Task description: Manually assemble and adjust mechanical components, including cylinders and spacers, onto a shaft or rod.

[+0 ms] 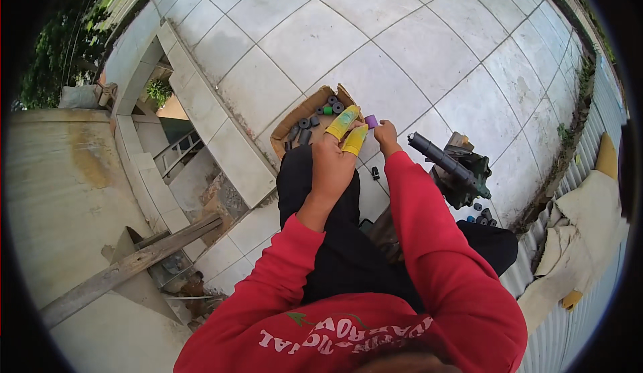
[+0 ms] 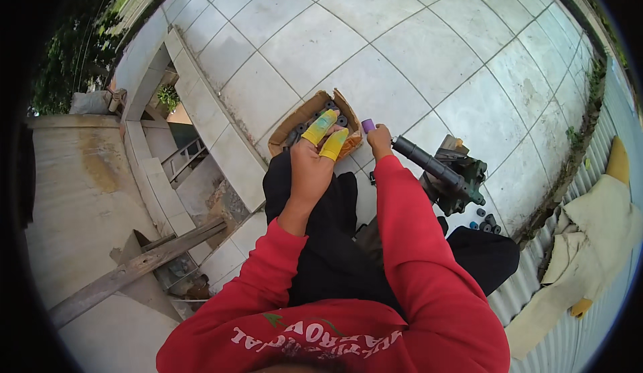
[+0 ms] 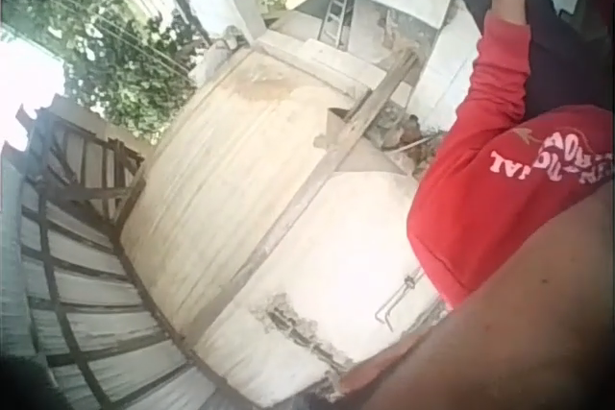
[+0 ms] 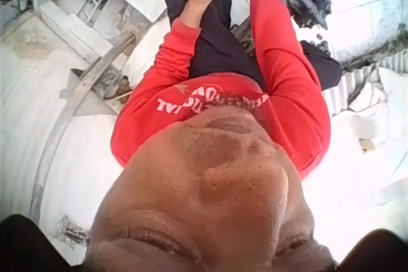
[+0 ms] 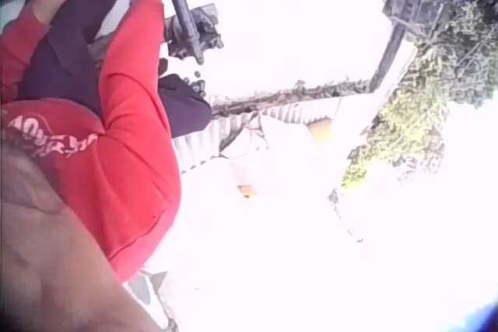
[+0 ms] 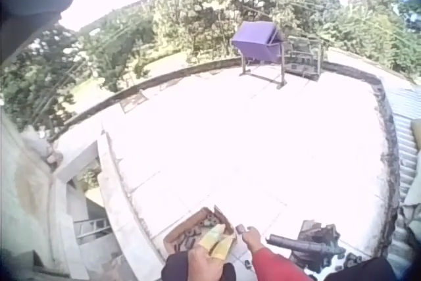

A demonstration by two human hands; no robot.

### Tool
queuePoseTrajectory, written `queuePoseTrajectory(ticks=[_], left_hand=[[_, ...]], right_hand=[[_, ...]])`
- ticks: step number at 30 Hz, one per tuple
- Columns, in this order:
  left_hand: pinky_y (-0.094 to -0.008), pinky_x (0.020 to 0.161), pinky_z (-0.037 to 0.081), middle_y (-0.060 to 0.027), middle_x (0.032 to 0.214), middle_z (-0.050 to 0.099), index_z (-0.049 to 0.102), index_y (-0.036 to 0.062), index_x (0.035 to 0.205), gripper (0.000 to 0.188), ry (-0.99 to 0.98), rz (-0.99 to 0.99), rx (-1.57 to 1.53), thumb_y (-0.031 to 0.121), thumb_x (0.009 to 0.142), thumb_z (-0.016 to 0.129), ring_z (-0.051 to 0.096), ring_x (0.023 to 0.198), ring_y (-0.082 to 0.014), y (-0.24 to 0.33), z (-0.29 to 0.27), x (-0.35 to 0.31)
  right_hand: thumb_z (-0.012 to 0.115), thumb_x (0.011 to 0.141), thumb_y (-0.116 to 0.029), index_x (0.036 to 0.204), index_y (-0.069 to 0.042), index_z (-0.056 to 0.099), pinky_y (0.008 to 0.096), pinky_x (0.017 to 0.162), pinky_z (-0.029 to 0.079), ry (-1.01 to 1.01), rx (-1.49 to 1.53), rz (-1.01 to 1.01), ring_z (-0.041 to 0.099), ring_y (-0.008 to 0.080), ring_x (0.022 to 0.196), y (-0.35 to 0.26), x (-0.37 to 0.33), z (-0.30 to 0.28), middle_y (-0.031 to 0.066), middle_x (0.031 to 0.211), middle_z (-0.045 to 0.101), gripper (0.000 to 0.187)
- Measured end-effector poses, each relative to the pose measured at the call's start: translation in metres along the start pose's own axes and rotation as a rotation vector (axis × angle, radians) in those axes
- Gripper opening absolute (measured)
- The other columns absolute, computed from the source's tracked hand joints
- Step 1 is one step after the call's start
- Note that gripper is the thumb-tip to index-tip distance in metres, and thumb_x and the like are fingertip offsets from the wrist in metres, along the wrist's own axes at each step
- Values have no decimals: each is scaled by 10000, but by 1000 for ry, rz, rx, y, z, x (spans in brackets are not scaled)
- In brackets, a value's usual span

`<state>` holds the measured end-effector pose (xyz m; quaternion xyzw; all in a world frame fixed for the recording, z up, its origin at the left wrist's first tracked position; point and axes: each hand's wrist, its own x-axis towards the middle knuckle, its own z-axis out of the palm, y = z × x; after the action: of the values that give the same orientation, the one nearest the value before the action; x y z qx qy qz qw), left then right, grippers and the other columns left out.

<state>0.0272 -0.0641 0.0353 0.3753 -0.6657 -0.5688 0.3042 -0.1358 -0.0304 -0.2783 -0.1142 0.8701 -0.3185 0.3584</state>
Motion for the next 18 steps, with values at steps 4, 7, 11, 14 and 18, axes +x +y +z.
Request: queuePoseTrajectory(ticks=[4, 7, 11, 14, 18], left_hand=[[-277, 850, 559, -118, 1057, 779, 676, -43, 1311, 348, -50, 28, 96, 19, 970, 705, 714, 913, -134, 6, 10, 5], [-300, 759, 559, -167, 1014, 773, 678, -30, 1293, 331, -64, 90, 290, -16, 962, 677, 731, 816, -207, -3, 3, 6], [-342, 681, 533, -208, 969, 751, 687, -20, 1254, 318, -159, 5, 371, -53, 939, 653, 715, 754, -304, 6, 6, 12], [-357, 671, 527, -217, 952, 742, 692, -20, 1238, 309, -152, 18, 343, -57, 935, 646, 709, 746, -323, 2, 6, 14], [-371, 689, 539, -229, 955, 738, 683, -25, 1272, 323, -162, 53, 292, -30, 951, 645, 724, 775, -342, -1, 11, 11]], right_hand=[[653, 930, -210, 1518, -126, 529, 522, 1059, 513, 42, -118, -23, 622, 455, 1259, 15, 18, 28, 254, 1358, 648, 607], [700, 925, -165, 1483, -249, 557, 541, 963, 557, 96, -360, -390, 594, 395, 1241, 3, 1, 48, 207, 1287, 630, 582], [709, 911, -154, 1320, -126, 612, 505, 937, 565, -21, -416, -378, 631, 420, 1149, 17, 22, 39, 187, 1177, 647, 422], [682, 927, -126, 1317, -90, 564, 494, 945, 561, 66, -284, -83, 639, 438, 1137, 36, 10, 48, 184, 1208, 608, 409], [683, 922, -115, 1382, -92, 484, 496, 970, 552, 93, -247, 97, 603, 451, 1193, 45, -1, 63, 216, 1297, 502, 502]])
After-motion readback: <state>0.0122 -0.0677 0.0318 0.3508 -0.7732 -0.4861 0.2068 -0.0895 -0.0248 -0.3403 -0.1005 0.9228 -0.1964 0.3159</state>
